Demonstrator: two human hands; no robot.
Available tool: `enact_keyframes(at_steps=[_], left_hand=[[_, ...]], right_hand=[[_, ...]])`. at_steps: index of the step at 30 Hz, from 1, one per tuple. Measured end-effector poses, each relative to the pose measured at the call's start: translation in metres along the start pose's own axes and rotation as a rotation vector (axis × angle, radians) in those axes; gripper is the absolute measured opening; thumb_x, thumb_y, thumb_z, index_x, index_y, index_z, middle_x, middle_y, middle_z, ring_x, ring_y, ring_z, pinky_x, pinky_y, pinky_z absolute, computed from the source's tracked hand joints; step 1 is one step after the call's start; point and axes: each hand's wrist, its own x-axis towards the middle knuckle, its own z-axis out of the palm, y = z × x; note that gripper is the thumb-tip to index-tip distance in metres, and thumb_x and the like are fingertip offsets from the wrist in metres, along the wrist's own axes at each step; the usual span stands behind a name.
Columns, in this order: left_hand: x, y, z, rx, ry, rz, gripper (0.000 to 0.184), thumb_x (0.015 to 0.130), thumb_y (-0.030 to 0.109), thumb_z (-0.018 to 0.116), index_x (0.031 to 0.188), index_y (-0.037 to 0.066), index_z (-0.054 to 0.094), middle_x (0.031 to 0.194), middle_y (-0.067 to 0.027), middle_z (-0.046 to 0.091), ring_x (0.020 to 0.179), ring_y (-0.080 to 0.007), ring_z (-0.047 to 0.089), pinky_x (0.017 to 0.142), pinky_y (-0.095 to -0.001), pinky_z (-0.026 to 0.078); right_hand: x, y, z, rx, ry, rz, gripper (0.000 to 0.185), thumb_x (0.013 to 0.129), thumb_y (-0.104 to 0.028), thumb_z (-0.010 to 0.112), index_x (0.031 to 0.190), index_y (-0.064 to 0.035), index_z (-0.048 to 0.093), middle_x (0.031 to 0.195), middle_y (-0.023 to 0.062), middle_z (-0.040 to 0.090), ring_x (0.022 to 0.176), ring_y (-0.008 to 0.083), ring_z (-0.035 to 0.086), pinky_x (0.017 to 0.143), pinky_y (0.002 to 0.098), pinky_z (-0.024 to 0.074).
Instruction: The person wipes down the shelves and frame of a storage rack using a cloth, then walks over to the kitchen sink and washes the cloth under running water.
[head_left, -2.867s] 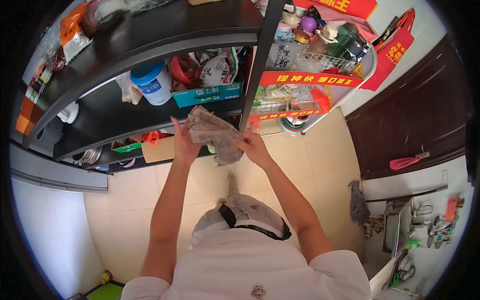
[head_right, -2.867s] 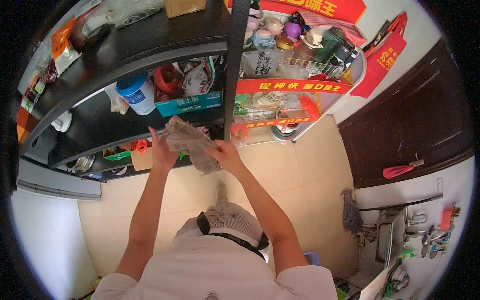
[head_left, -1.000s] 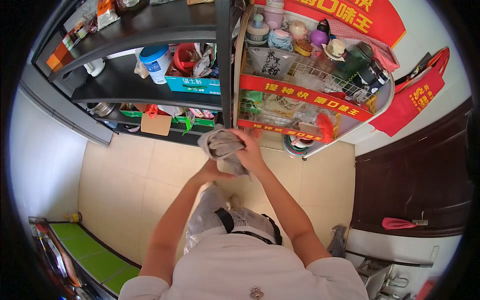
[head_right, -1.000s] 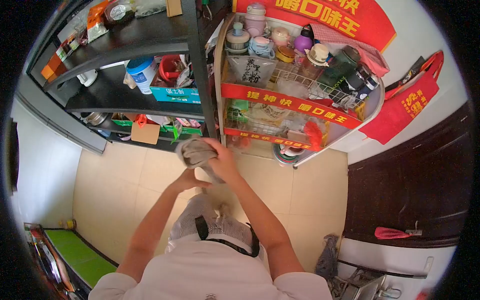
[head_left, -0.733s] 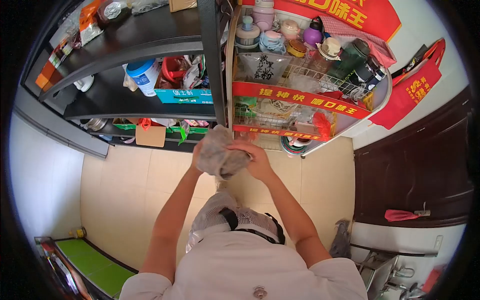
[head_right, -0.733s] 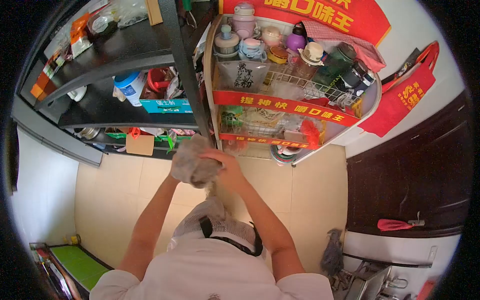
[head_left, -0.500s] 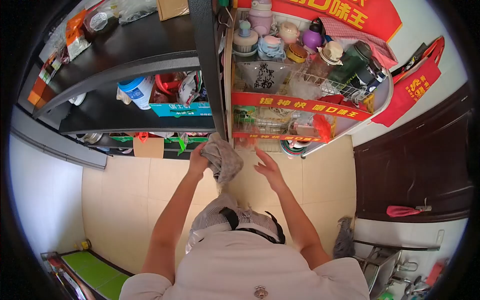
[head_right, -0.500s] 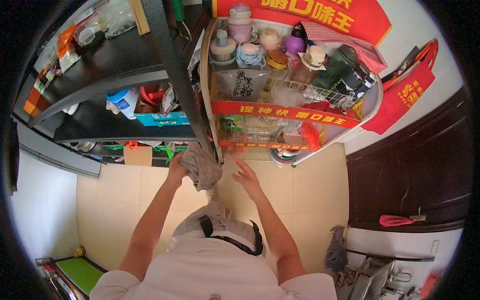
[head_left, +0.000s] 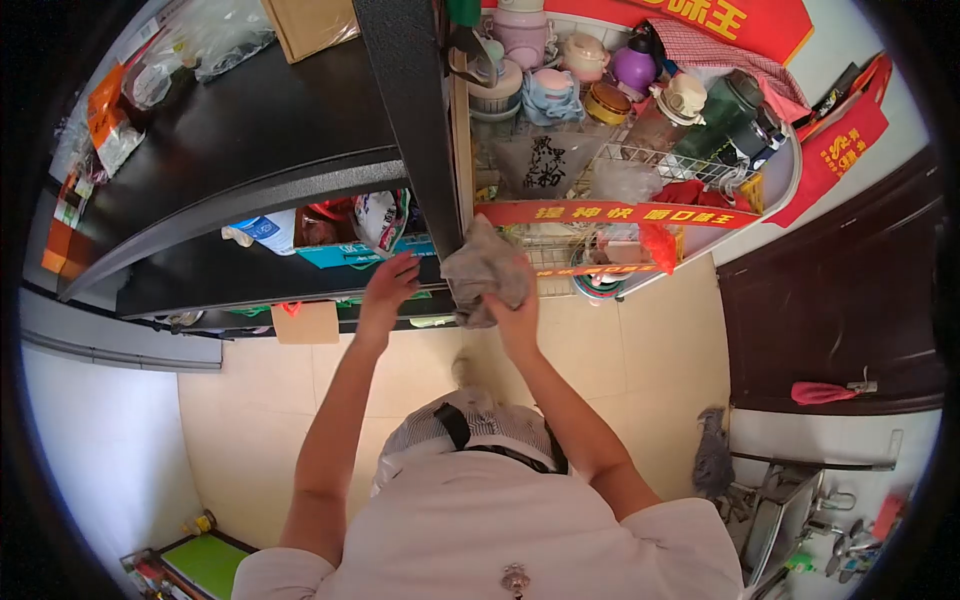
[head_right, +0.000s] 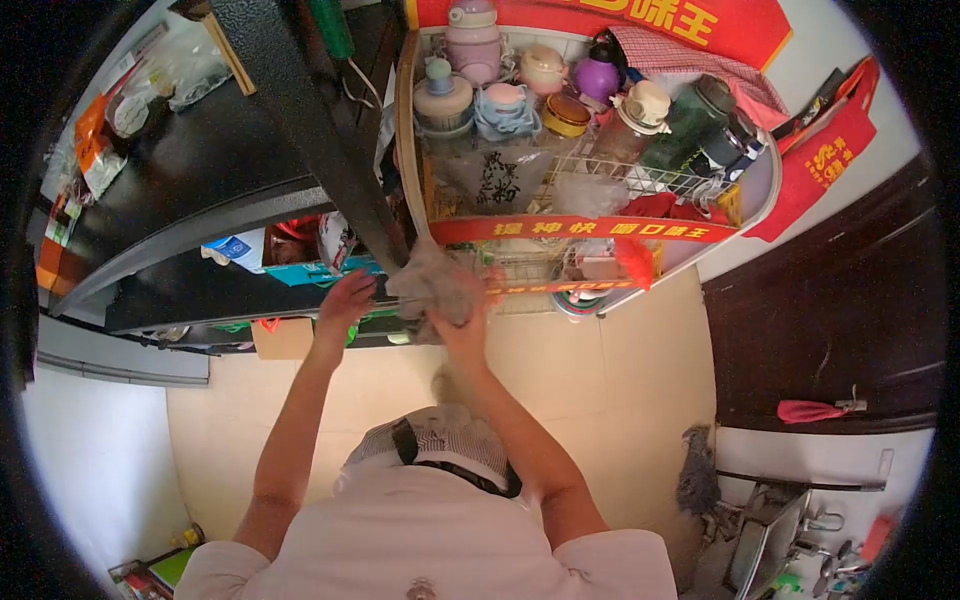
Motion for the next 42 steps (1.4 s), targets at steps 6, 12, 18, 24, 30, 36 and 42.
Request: enact_keyframes(at_steps=[6, 12, 18, 24, 30, 36, 42], left_hand=[[0.004, -0.071, 0.019, 0.045, -0.094, 0.186, 0.061, 0.069, -0.013, 0.051, 0.128, 0.0, 0.043, 0.13, -0.0086, 0.048, 0.113, -0.0204, 0.051, 0.096, -0.0334, 0.042], [0.008, -0.053, 0.012, 0.114, -0.114, 0.06, 0.048, 0.076, -0.003, 0.057, 0.123, 0.002, 0.049, 0.111, -0.0109, 0.06, 0.102, -0.023, 0.058, 0.089, -0.0338, 0.046], [-0.006, -0.063, 0.026, 0.503, -0.151, 0.236, 0.061, 0.073, -0.006, 0.06, 0.129, 0.002, 0.037, 0.124, -0.0121, 0.049, 0.111, -0.0245, 0.053, 0.09, -0.0347, 0.046], [-0.014, -0.038, 0.023, -0.087, -0.12, -0.152, 0.077, 0.081, 0.009, 0.052, 0.145, 0.009, 0.011, 0.142, -0.0116, 0.029, 0.131, -0.0223, 0.031, 0.105, -0.0355, 0.03], [-0.015, -0.012, 0.089, -0.071, 0.274, 0.484, 0.089, 0.079, 0.014, 0.055, 0.148, 0.016, -0.002, 0.153, -0.0092, 0.008, 0.139, -0.0261, 0.015, 0.109, -0.0416, 0.019], [-0.005, -0.043, 0.093, 0.365, 0.309, 0.62, 0.069, 0.09, 0.018, 0.049, 0.144, -0.002, 0.012, 0.149, -0.0164, 0.017, 0.14, -0.0284, 0.01, 0.112, -0.0387, 0.008], [0.018, -0.157, 0.053, 0.74, 0.424, 0.723, 0.065, 0.093, 0.022, 0.044, 0.141, -0.007, 0.012, 0.149, -0.0248, 0.011, 0.138, -0.0425, 0.002, 0.11, -0.0475, 0.006]], right_hand=[[-0.008, 0.016, 0.051, 0.005, -0.102, -0.166, 0.095, 0.065, -0.014, 0.076, 0.143, -0.0072, 0.023, 0.144, 0.0157, 0.027, 0.131, 0.0296, 0.03, 0.108, 0.0407, 0.0222], [0.013, -0.018, 0.057, -0.071, -0.05, -0.049, 0.095, 0.07, -0.018, 0.074, 0.144, -0.0031, 0.017, 0.143, 0.0191, 0.028, 0.129, 0.0302, 0.033, 0.106, 0.0388, 0.0264], [0.018, -0.037, 0.054, -0.424, -0.171, -0.016, 0.102, 0.069, -0.019, 0.078, 0.145, -0.0019, 0.012, 0.138, 0.02, 0.036, 0.12, 0.0253, 0.045, 0.097, 0.0334, 0.0386], [0.025, -0.061, 0.062, -0.219, -0.131, -0.104, 0.103, 0.067, -0.023, 0.08, 0.143, 0.0009, 0.015, 0.129, 0.0212, 0.045, 0.115, 0.0273, 0.049, 0.095, 0.0339, 0.0406], [0.029, -0.049, 0.058, -0.292, -0.094, 0.019, 0.094, 0.065, -0.025, 0.08, 0.137, 0.003, 0.028, 0.124, 0.024, 0.049, 0.114, 0.032, 0.05, 0.095, 0.0384, 0.0397], [0.023, -0.016, 0.041, -0.686, -0.128, -0.143, 0.082, 0.066, -0.029, 0.077, 0.13, 0.0034, 0.037, 0.115, 0.0241, 0.054, 0.105, 0.0365, 0.054, 0.09, 0.0396, 0.0426], [0.002, 0.116, 0.015, -0.51, -0.103, -0.161, 0.066, 0.071, -0.026, 0.072, 0.122, 0.0039, 0.043, 0.114, 0.0236, 0.055, 0.104, 0.0392, 0.055, 0.088, 0.0416, 0.0427]])
